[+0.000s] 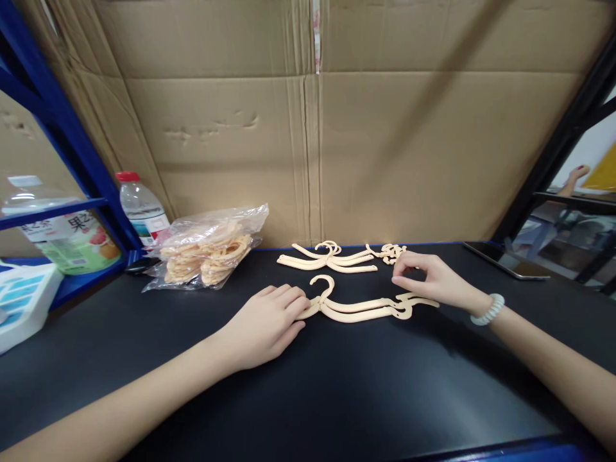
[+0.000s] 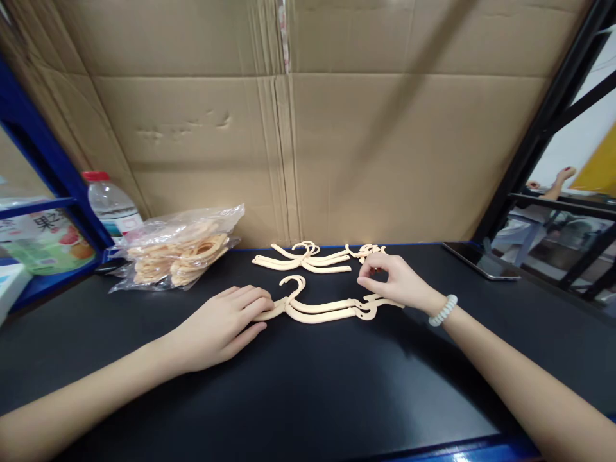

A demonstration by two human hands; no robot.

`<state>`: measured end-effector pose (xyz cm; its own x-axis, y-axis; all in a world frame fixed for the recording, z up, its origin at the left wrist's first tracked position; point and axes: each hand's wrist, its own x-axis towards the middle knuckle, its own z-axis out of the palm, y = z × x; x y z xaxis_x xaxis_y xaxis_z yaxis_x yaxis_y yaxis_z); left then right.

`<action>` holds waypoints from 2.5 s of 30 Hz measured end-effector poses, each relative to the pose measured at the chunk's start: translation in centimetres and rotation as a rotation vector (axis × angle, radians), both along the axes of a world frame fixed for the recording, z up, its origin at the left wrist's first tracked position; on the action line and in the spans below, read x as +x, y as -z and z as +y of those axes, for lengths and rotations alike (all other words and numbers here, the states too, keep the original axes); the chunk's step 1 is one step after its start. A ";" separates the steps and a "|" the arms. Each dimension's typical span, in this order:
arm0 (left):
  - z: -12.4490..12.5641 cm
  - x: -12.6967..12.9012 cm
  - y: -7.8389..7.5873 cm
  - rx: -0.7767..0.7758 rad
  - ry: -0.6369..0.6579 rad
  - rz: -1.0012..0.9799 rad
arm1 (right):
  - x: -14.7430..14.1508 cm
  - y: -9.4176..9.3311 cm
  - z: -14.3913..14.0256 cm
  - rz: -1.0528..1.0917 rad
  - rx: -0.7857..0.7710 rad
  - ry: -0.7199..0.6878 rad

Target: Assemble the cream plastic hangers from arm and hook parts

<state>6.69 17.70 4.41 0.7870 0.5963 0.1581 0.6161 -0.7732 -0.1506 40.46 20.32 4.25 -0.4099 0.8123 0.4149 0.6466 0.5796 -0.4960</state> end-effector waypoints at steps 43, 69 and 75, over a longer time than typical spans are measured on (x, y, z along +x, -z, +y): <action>0.2 0.3 2.2 -0.060 0.006 -0.267 | -1.4 0.6 -0.7 -0.211 -0.138 -0.162; 0.4 0.1 2.6 -0.075 0.008 -0.278 | 0.3 0.2 0.1 0.252 -0.030 0.185; -0.3 0.6 2.2 -0.054 0.208 -0.275 | 0.3 0.5 0.4 0.299 -0.004 0.199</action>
